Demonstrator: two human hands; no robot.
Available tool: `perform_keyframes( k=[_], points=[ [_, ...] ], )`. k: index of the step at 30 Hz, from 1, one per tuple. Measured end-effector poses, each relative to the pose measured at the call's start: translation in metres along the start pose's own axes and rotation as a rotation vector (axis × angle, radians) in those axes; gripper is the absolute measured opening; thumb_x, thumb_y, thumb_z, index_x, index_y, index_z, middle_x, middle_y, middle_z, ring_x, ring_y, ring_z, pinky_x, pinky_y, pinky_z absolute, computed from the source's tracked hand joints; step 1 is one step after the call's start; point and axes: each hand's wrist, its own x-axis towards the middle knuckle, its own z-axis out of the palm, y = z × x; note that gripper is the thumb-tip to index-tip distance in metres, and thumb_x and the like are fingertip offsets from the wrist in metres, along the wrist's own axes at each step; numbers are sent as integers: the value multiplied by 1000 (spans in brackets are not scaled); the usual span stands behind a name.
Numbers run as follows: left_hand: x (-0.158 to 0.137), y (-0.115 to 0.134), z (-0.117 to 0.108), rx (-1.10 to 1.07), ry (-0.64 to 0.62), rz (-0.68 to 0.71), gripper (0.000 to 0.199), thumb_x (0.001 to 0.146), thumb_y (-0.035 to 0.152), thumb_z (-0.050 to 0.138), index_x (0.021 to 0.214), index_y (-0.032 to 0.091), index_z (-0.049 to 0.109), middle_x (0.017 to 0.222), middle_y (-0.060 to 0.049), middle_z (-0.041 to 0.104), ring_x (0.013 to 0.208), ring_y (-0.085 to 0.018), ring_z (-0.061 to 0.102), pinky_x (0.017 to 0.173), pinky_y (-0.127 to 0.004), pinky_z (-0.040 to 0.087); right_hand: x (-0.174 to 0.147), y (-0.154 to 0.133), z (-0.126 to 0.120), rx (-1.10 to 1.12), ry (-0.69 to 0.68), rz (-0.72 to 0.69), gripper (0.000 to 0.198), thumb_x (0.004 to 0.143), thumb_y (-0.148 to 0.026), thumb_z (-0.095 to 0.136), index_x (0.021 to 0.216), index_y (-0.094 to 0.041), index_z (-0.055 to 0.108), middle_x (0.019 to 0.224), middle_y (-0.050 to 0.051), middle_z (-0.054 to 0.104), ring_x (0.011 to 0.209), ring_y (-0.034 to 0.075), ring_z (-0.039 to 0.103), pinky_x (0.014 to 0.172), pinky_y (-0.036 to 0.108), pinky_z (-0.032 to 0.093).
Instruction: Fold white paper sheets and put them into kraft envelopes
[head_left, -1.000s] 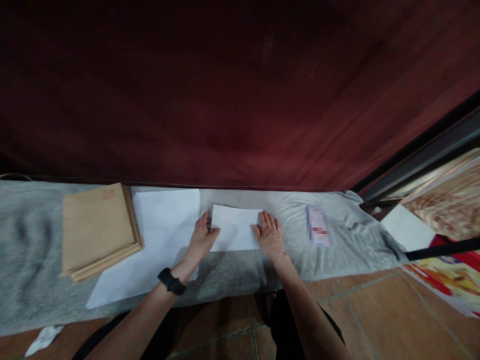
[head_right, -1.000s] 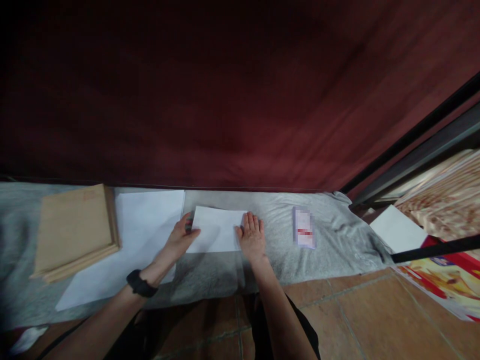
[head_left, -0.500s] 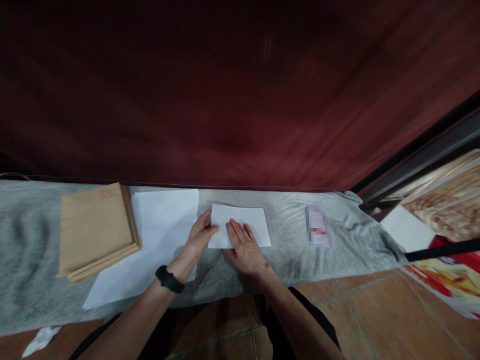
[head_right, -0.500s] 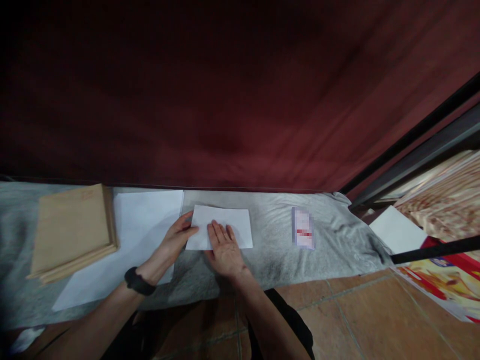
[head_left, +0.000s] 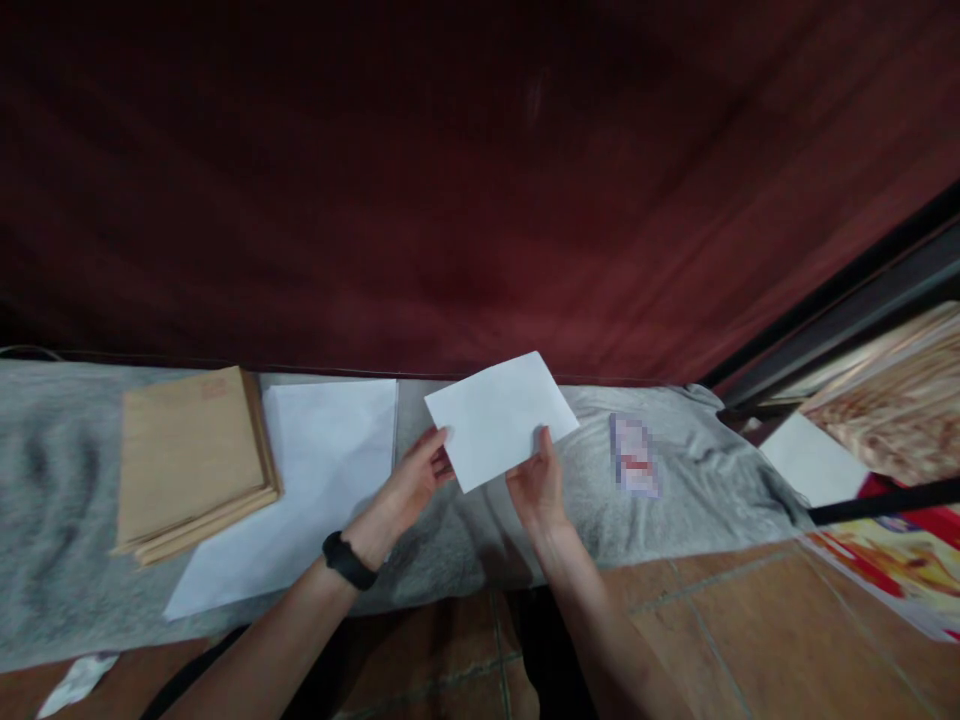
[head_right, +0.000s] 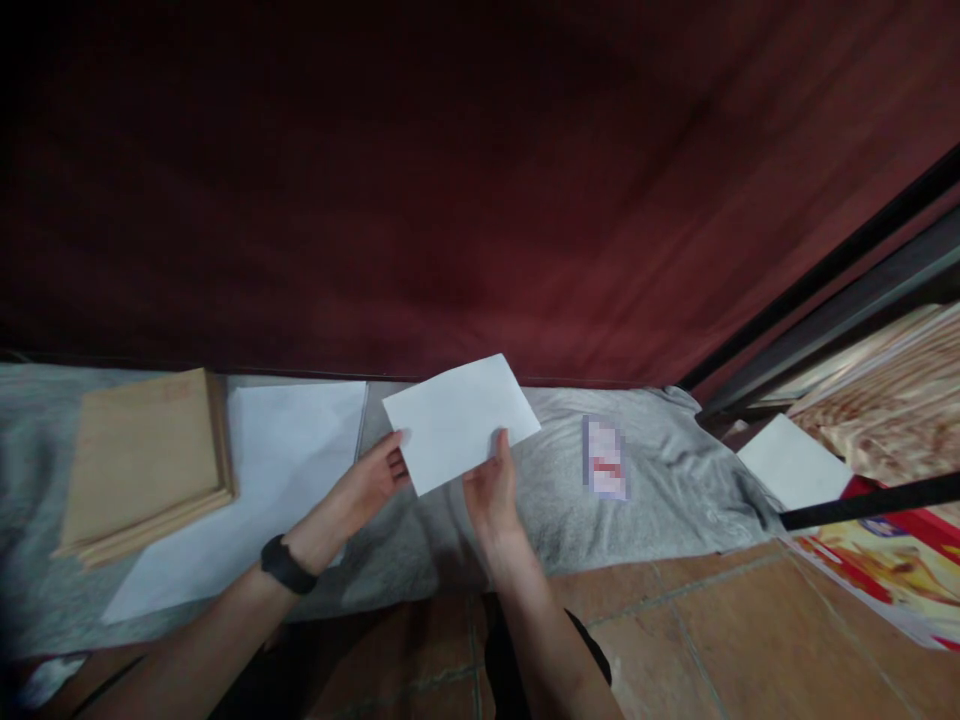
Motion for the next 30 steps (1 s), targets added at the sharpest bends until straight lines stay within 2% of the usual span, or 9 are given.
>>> perform_keyframes(
  k=[2, 4, 7, 12, 16, 20, 24, 28, 30],
  points=[
    [-4, -4, 6, -3, -66, 14, 46, 73, 37, 81, 112, 17, 67, 108, -11, 75, 95, -25, 72, 82, -35, 57, -4, 9, -1, 4, -3, 42, 40, 88, -50, 68, 115, -20, 67, 113, 3, 76, 113, 18, 68, 102, 32, 55],
    [-3, -7, 5, 80, -29, 96, 51, 66, 30, 84, 112, 16, 67, 105, -9, 77, 96, -26, 72, 84, -36, 57, -5, 17, -7, -62, -3, 59, 39, 85, -48, 71, 111, -20, 66, 110, 4, 76, 110, 19, 69, 97, 33, 58],
    [7, -9, -10, 320, 56, 197, 57, 60, 27, 82, 114, 16, 67, 103, -7, 78, 97, -28, 72, 88, -39, 56, 1, 18, -23, -304, 100, 2, 32, 78, -40, 72, 103, -22, 64, 100, 2, 76, 97, 19, 72, 81, 30, 61],
    [28, -5, -32, 747, 75, 298, 64, 66, 20, 67, 129, 16, 60, 115, -9, 75, 111, -32, 68, 101, -46, 51, 24, -3, -63, -644, 255, -53, 35, 74, -38, 65, 103, -20, 62, 90, 3, 73, 69, 17, 69, 50, 24, 49],
    [34, -4, -37, 1084, 94, 358, 77, 68, 11, 59, 145, 14, 49, 133, -14, 67, 124, -33, 62, 111, -46, 45, 37, -12, -81, -933, 270, -203, 36, 75, -38, 57, 102, -15, 63, 86, 6, 71, 69, 20, 66, 59, 30, 51],
    [33, -8, -40, 1271, 85, 329, 79, 74, 10, 57, 151, 12, 41, 138, -17, 63, 128, -34, 60, 112, -46, 44, 42, -14, -78, -1048, 265, -327, 33, 78, -34, 53, 103, -17, 66, 104, 10, 71, 95, 24, 65, 86, 37, 52],
    [32, -9, -43, 1382, 75, 316, 79, 78, 11, 56, 154, 11, 35, 145, -20, 57, 131, -34, 58, 114, -48, 41, 36, -2, -65, -1357, -7, -496, 39, 93, -28, 41, 120, -20, 67, 126, 10, 68, 118, 22, 61, 104, 37, 47],
    [36, -9, -44, 1396, 54, 313, 79, 79, 12, 54, 155, 10, 33, 145, -20, 57, 130, -34, 59, 112, -46, 43, 20, 28, -57, -1777, -338, -496, 45, 104, -30, 38, 142, -17, 56, 150, 11, 55, 140, 22, 48, 118, 40, 36],
    [36, -9, -44, 1388, 63, 331, 81, 77, 12, 54, 155, 12, 32, 142, -17, 60, 126, -33, 62, 109, -45, 46, 13, 41, -57, -1964, -422, -506, 48, 105, -34, 39, 150, -18, 48, 158, 9, 45, 147, 25, 39, 122, 46, 28]
  ],
)
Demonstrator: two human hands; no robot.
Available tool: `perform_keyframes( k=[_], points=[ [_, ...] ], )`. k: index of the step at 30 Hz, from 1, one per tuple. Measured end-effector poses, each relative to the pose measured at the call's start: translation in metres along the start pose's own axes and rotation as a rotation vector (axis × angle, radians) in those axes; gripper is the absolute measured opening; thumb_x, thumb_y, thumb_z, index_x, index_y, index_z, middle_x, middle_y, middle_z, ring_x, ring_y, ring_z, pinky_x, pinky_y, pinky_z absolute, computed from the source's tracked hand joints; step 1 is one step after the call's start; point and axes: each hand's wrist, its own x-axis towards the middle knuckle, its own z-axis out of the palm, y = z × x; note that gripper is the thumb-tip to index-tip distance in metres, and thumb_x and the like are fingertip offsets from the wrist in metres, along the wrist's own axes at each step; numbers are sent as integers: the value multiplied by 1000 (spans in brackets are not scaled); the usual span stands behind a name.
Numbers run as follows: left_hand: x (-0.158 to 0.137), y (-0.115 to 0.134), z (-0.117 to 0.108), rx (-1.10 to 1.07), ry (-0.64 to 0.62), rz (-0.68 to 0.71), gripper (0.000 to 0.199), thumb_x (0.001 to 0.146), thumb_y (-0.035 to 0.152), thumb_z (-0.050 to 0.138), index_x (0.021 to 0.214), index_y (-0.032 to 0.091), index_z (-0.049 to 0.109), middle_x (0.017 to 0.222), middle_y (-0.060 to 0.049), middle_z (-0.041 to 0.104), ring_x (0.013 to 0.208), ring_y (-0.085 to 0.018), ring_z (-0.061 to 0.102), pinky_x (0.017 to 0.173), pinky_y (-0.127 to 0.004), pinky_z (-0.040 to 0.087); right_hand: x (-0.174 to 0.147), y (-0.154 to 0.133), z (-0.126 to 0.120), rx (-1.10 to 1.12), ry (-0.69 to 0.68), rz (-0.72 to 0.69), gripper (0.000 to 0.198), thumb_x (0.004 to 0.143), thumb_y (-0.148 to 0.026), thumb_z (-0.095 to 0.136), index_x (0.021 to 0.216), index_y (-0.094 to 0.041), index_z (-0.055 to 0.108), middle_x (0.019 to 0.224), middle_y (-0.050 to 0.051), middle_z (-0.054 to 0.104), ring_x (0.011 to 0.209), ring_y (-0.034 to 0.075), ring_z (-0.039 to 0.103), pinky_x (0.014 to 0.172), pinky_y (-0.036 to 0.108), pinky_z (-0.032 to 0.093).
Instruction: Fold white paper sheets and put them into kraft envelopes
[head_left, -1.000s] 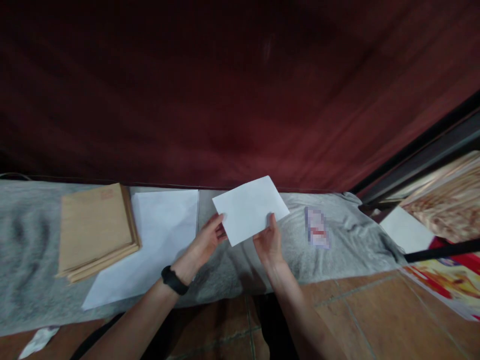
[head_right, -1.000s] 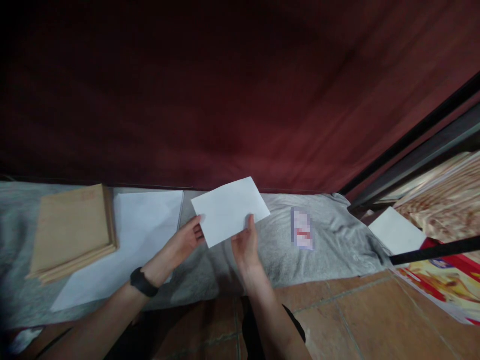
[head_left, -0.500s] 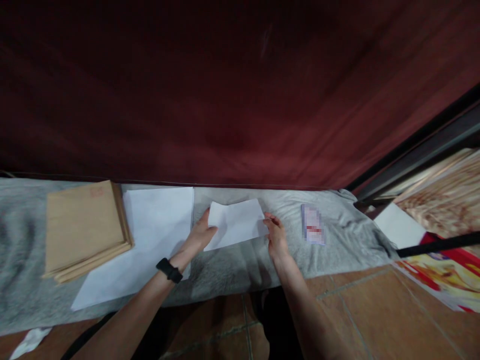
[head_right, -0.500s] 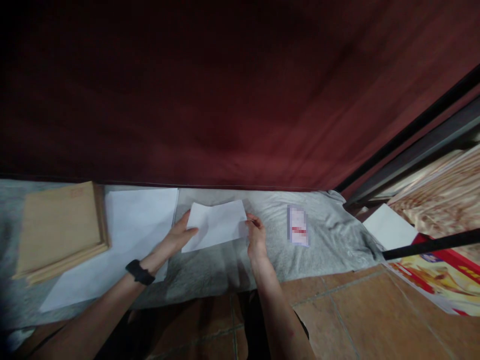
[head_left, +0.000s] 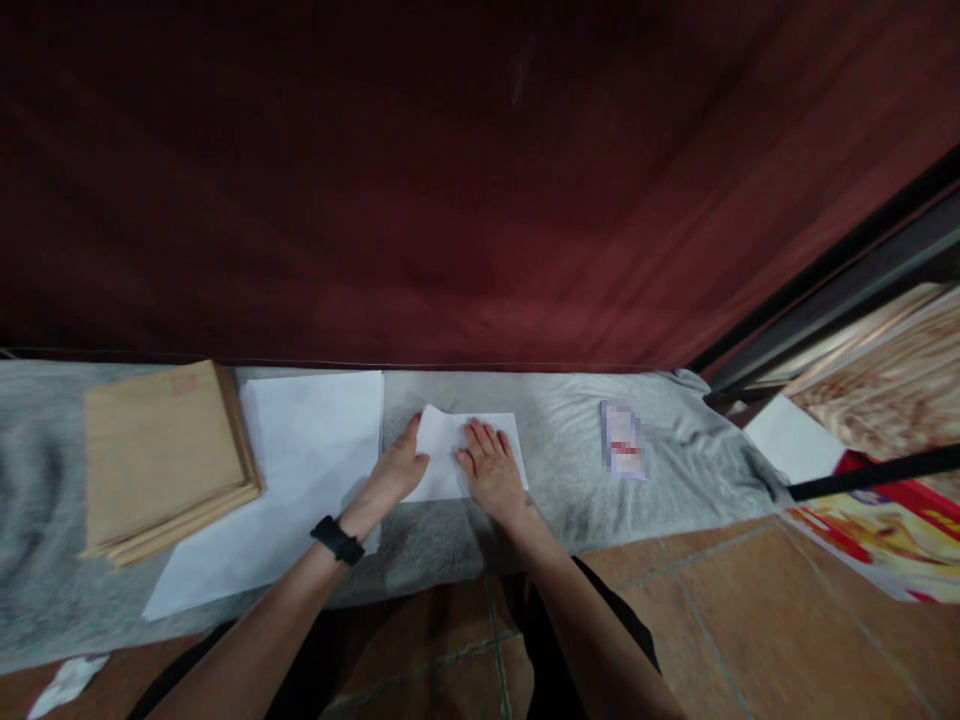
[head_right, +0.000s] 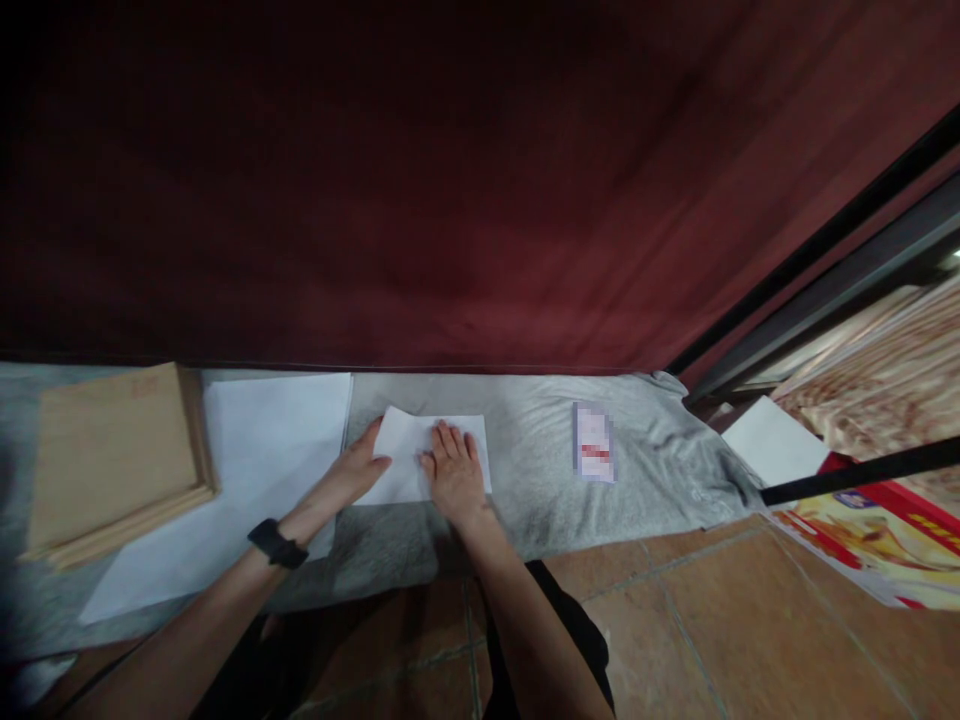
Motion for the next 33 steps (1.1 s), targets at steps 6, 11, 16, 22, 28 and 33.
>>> perform_keyframes(
  k=[6, 11, 16, 22, 28, 33],
  points=[
    [-15, 17, 6, 185, 284, 103, 77, 87, 13, 47, 160, 12, 23, 148, -21, 52, 137, -34, 50, 113, -49, 41, -4, -4, 8, -140, -42, -9, 53, 108, -37, 34, 158, -18, 34, 163, 8, 35, 151, 25, 32, 125, 47, 23],
    [-22, 33, 38, 289, 195, 400, 58, 99, 28, 38, 155, 15, 36, 162, -14, 37, 154, -29, 25, 124, -50, 23, -4, -4, 4, -184, -100, -20, 55, 105, -27, 36, 159, -18, 31, 164, 9, 31, 152, 27, 30, 124, 49, 22],
    [-15, 35, 61, 335, 161, 342, 62, 101, 41, 37, 154, 10, 38, 159, -16, 41, 153, -27, 28, 127, -48, 16, -4, -4, 2, -222, -136, -45, 60, 102, -22, 39, 160, -17, 27, 166, 9, 26, 154, 27, 25, 125, 49, 20],
    [-9, 24, 62, 382, 196, 311, 65, 100, 43, 37, 155, 8, 37, 161, -17, 36, 154, -27, 24, 127, -49, 12, -1, 3, 8, -201, -57, 12, 54, 105, -26, 33, 158, -17, 34, 163, 11, 33, 152, 27, 30, 123, 51, 24],
    [-7, 11, 60, 387, 263, 256, 66, 99, 38, 37, 156, 6, 33, 163, -19, 32, 155, -28, 22, 127, -47, 15, -2, 20, 6, -186, 50, 102, 52, 106, -30, 31, 156, -17, 38, 158, 11, 42, 148, 27, 37, 121, 50, 28],
    [-9, 11, 56, 371, 283, 224, 67, 98, 38, 38, 156, 5, 33, 163, -19, 30, 155, -29, 22, 127, -47, 14, -7, 33, 0, -209, 77, 125, 53, 107, -31, 31, 156, -11, 37, 158, 15, 42, 148, 29, 38, 121, 52, 28]
  ],
)
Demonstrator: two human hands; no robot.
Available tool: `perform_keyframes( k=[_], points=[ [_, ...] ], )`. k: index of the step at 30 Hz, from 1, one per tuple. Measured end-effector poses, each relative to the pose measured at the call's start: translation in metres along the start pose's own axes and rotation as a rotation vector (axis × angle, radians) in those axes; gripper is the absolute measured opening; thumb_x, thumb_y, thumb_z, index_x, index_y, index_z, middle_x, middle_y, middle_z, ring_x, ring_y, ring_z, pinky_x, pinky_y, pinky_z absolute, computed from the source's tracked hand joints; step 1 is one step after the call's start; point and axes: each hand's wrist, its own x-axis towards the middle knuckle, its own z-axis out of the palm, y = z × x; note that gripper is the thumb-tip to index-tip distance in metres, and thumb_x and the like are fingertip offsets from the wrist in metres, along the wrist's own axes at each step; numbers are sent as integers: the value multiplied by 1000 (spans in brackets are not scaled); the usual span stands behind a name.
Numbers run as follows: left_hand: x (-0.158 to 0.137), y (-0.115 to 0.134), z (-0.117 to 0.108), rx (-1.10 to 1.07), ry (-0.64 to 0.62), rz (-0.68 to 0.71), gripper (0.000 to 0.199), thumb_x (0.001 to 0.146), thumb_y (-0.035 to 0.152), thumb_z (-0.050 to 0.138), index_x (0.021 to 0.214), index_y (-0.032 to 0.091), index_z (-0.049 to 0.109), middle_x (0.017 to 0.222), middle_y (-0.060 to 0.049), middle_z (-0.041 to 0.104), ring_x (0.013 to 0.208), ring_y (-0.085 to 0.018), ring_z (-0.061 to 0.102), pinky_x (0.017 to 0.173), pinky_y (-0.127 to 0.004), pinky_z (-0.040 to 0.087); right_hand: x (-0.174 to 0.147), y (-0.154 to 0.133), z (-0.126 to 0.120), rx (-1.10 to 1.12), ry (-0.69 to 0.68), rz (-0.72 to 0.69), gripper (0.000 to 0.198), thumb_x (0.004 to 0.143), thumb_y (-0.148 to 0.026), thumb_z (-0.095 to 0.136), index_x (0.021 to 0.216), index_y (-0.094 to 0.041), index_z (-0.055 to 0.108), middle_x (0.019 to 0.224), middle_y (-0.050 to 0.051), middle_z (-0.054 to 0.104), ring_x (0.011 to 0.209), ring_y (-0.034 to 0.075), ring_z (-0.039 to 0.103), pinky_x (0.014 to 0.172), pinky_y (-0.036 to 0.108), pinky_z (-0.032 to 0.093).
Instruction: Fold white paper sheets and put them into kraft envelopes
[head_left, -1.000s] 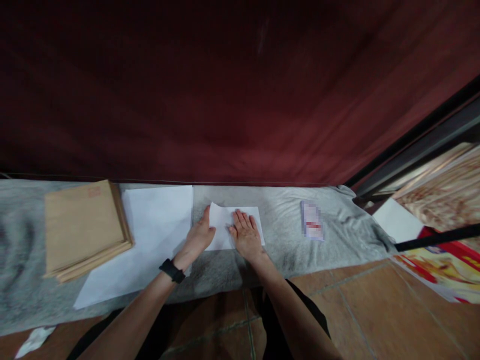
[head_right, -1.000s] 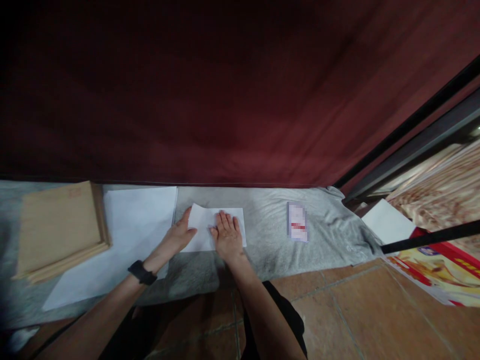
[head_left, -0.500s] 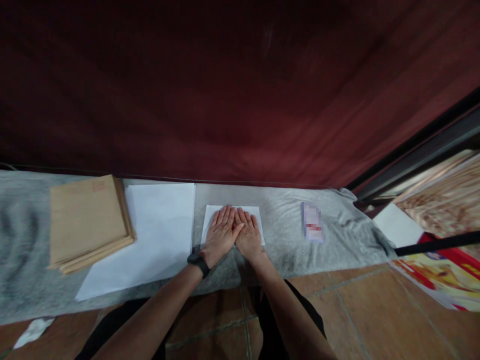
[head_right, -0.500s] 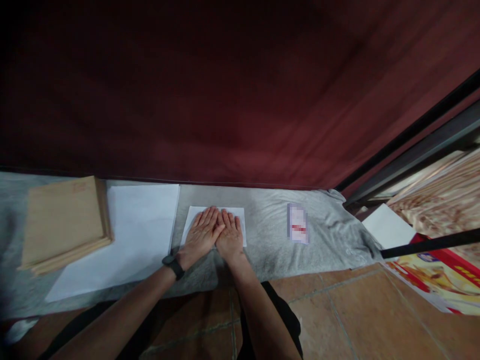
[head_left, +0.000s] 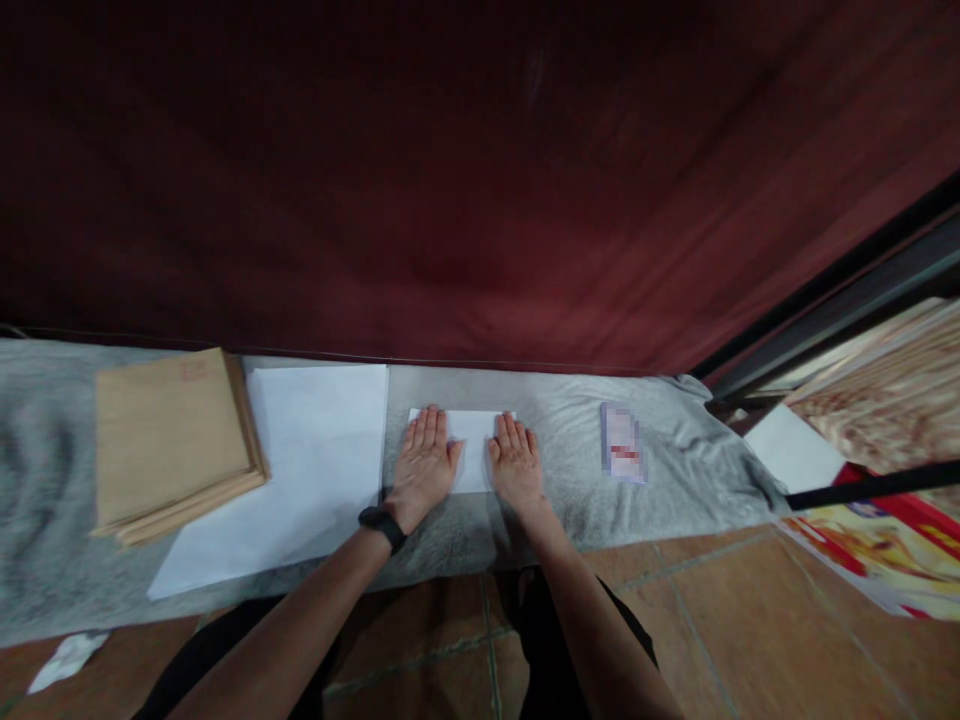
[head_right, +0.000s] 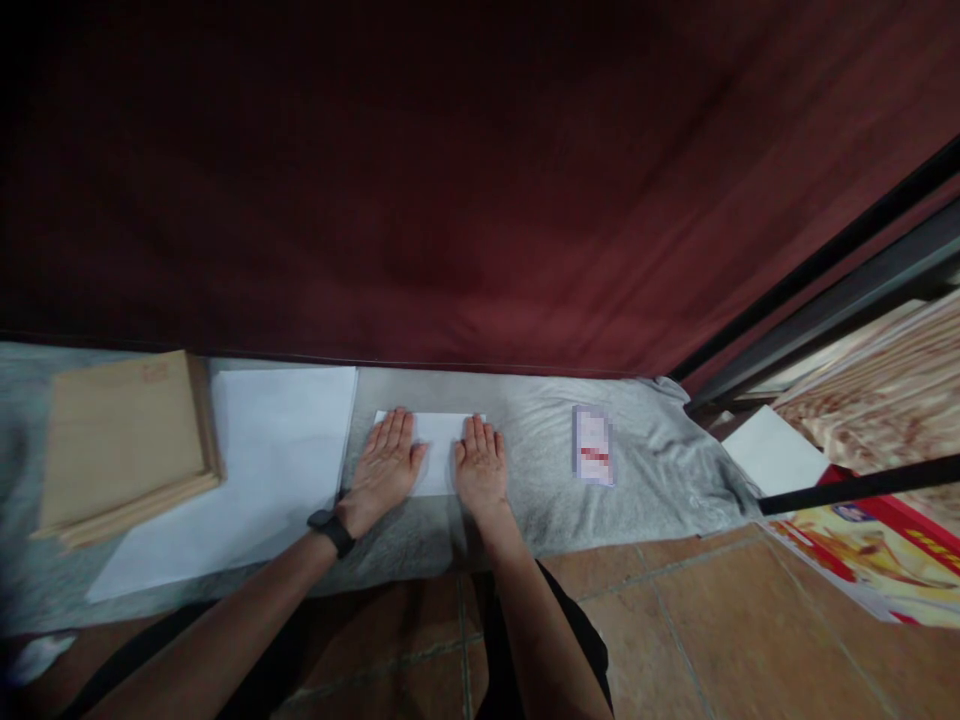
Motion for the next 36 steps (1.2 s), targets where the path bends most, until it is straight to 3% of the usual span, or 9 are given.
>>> perform_keyframes(
  k=[9, 14, 18, 22, 27, 36],
  points=[
    [-1, 0, -2, 22, -10, 6, 62, 99, 37, 39, 152, 5, 41, 164, -21, 28, 155, -33, 19, 126, -51, 14, 0, 12, -10, -34, 44, 87, 53, 106, -29, 32, 151, -3, 43, 156, 22, 42, 148, 34, 36, 120, 59, 23],
    [-1, 1, -5, 138, -37, 44, 57, 101, 35, 37, 153, 12, 42, 164, -19, 28, 154, -35, 22, 125, -52, 17, 2, -16, -11, 79, -12, -116, 52, 107, -29, 29, 155, -11, 38, 163, 12, 34, 152, 25, 30, 123, 46, 28],
    [-2, -1, -8, 231, -59, 98, 56, 100, 28, 37, 155, 16, 41, 164, -16, 30, 154, -33, 21, 125, -51, 18, 0, -36, -2, 108, -95, -234, 49, 108, -32, 32, 154, -17, 41, 160, 7, 40, 151, 20, 33, 124, 42, 27],
    [-3, -1, -8, 278, -53, 100, 57, 100, 27, 36, 155, 14, 40, 164, -16, 31, 154, -31, 24, 125, -49, 20, -1, -34, 4, 43, -62, -191, 48, 108, -33, 35, 153, -19, 43, 160, 7, 41, 149, 23, 36, 124, 45, 26],
    [-6, -4, -4, 262, 2, 73, 60, 100, 31, 35, 152, 2, 39, 161, -22, 33, 152, -32, 28, 124, -49, 24, 3, -21, 4, -30, -25, -118, 50, 107, -36, 36, 154, -20, 42, 160, 8, 39, 147, 26, 40, 122, 46, 27],
    [-11, -14, -3, 234, 77, 47, 63, 100, 33, 35, 150, -4, 38, 159, -25, 36, 152, -33, 29, 124, -50, 26, 0, -5, 10, -73, 37, -61, 55, 107, -39, 36, 155, -12, 39, 159, 14, 41, 148, 28, 37, 121, 45, 27]
  ],
)
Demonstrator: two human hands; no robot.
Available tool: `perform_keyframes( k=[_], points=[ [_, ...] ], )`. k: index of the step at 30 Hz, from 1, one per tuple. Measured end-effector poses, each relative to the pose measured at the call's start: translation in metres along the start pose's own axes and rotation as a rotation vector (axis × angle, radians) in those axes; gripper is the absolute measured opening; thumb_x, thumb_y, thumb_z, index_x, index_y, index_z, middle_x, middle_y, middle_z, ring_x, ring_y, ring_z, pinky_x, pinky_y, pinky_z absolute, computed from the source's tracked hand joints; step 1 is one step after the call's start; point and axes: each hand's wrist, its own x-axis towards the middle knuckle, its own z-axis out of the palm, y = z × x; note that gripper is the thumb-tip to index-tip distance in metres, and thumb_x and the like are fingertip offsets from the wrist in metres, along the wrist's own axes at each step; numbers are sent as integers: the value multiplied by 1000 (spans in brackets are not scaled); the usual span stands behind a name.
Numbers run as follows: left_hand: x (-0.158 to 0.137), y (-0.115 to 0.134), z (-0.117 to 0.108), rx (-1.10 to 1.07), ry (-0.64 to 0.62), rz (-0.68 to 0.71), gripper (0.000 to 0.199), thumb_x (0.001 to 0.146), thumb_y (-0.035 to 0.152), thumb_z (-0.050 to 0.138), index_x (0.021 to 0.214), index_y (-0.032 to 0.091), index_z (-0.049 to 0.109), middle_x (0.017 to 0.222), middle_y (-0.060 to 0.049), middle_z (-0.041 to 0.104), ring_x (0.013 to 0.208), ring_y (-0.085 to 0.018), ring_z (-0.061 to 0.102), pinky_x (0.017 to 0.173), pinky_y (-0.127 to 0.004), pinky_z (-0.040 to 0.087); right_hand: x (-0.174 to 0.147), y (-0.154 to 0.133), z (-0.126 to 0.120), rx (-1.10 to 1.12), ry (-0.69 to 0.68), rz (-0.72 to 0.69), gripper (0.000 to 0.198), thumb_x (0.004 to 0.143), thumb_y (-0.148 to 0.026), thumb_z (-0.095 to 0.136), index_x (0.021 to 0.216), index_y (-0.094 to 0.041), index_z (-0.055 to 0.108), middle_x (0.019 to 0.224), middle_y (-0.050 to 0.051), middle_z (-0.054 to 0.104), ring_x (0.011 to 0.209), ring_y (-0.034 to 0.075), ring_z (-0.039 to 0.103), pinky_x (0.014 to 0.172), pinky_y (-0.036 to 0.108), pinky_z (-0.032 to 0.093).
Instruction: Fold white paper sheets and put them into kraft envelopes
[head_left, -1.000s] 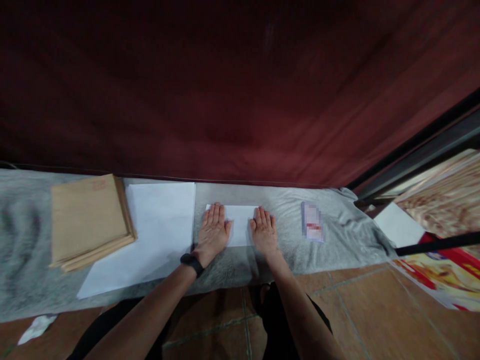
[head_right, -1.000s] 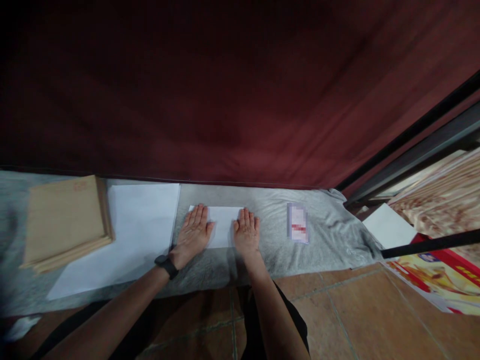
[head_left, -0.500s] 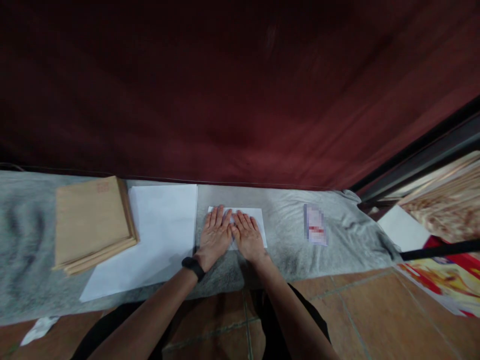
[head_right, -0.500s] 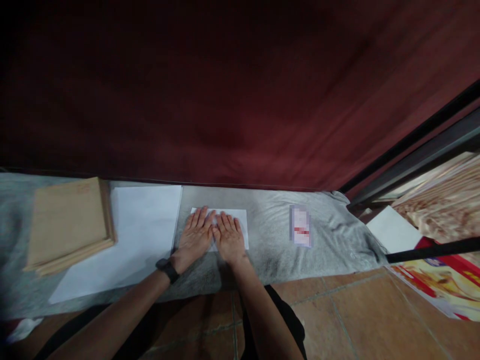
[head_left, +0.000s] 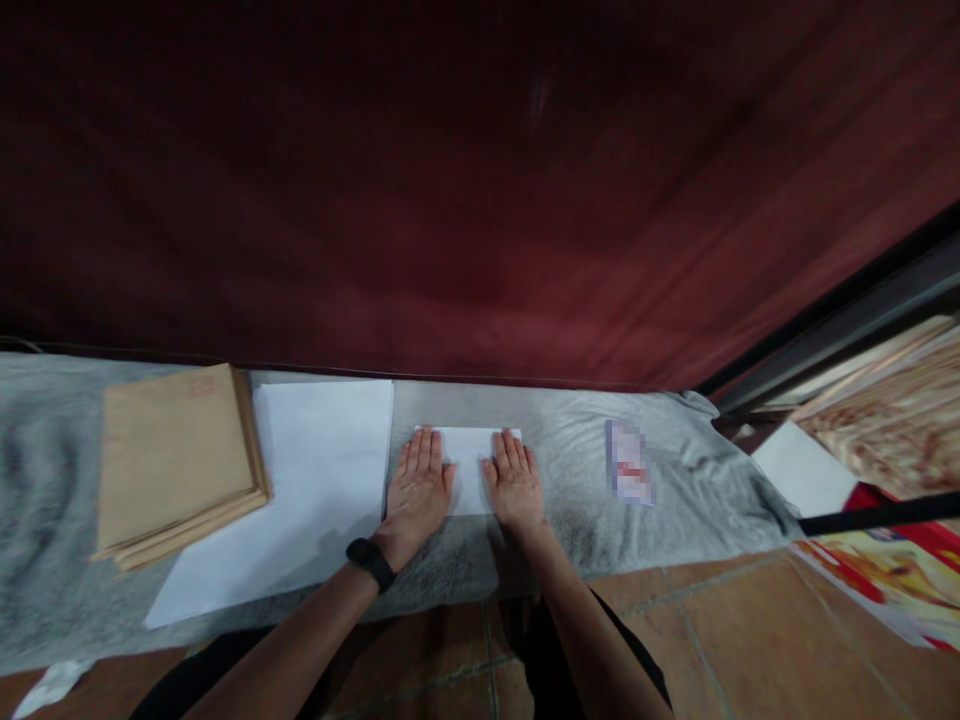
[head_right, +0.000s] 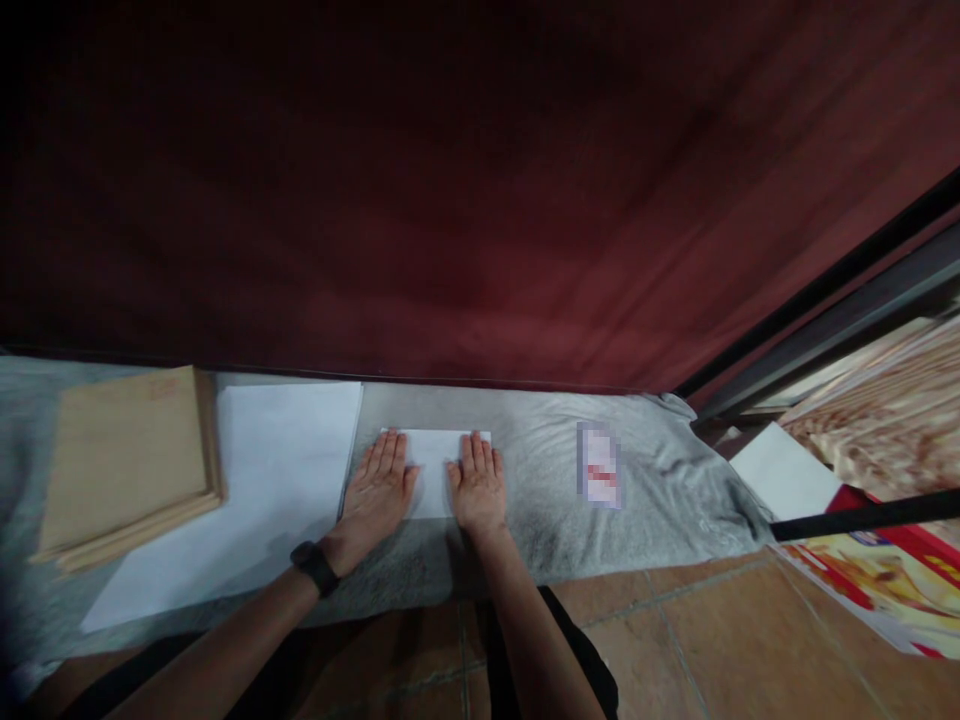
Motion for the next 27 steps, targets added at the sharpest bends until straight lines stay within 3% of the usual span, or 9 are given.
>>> perform_keyframes(
  k=[4, 8, 19, 24, 27],
  points=[
    [2, 10, -4, -12, 10, 98, 60, 100, 31, 33, 152, 0, 36, 160, -21, 37, 153, -30, 27, 124, -50, 27, 0, 1, 3, 2, 28, -3, 55, 107, -38, 37, 154, -11, 40, 157, 15, 43, 147, 28, 38, 121, 46, 27],
    [5, 26, -8, -26, -66, 214, 57, 101, 28, 32, 152, 6, 40, 161, -14, 38, 153, -26, 28, 125, -46, 25, 0, -2, 3, 9, 52, 4, 54, 106, -36, 38, 153, -11, 43, 155, 16, 46, 146, 28, 40, 121, 46, 27],
    [6, 24, -7, 16, -91, 153, 56, 100, 29, 34, 150, 6, 45, 160, -17, 39, 152, -28, 30, 126, -47, 19, 7, -10, -13, 68, -31, 75, 51, 107, -34, 35, 150, -9, 47, 155, 16, 46, 147, 28, 39, 124, 52, 19],
    [6, 22, -3, 56, -136, 197, 56, 98, 20, 32, 152, 7, 40, 160, -17, 38, 152, -29, 29, 124, -51, 21, 15, -28, -18, 175, -121, -98, 50, 109, -33, 28, 152, -15, 44, 160, 9, 40, 151, 21, 33, 125, 42, 23],
    [8, 22, -4, 68, -159, 211, 57, 98, 18, 30, 153, 7, 40, 160, -18, 38, 152, -29, 30, 124, -51, 21, 16, -35, -15, 179, -144, -108, 50, 110, -33, 25, 153, -16, 43, 159, 8, 42, 150, 20, 34, 125, 41, 22]
  ],
)
